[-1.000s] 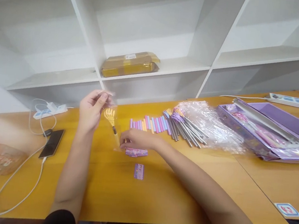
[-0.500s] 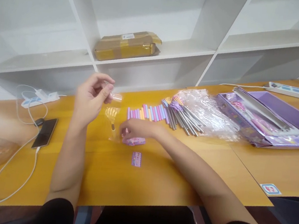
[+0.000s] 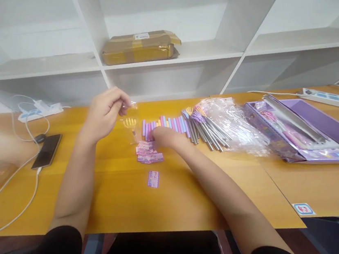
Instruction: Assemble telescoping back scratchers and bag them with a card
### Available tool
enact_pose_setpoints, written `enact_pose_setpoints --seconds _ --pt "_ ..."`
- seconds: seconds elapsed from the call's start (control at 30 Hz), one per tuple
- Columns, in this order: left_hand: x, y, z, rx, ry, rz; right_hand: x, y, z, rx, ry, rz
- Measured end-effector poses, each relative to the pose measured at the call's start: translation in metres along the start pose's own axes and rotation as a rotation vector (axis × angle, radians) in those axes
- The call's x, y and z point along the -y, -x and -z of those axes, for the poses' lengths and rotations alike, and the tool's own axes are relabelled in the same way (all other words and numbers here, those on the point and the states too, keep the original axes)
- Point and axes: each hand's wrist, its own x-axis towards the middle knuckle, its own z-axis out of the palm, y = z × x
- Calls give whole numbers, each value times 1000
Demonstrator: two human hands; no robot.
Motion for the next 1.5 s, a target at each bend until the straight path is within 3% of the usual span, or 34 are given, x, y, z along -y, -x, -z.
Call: enact_pose_setpoints --seconds 0.1,0.27,0.47,0.57,0.67,0.8,1.03,1.23,1.5 --pt "-1 1 0 -1 28 40 2 -5 -4 16 27 -25" --pt "-2 2 0 30 -56 -11 5 0 -1 7 61 -33" --pt "-1 1 -3 -42 41 86 7 34 23 -110 82 31" --pt "-3 1 -6 -85 124 96 3 65 41 -271 67 61" --pt "-7 1 -8 -126 194 92 0 101 57 -578 -93 143" --pt "-18 4 -6 -141 300 99 9 140 68 -898 -203 376" --pt "-45 11 -5 -133 420 96 37 155 63 -1222 -309 523" --pt "-49 14 -12 -87 500 151 43 148 62 -1291 -202 640" --pt "-48 13 -16 14 572 227 45 148 57 -1237 -194 609"
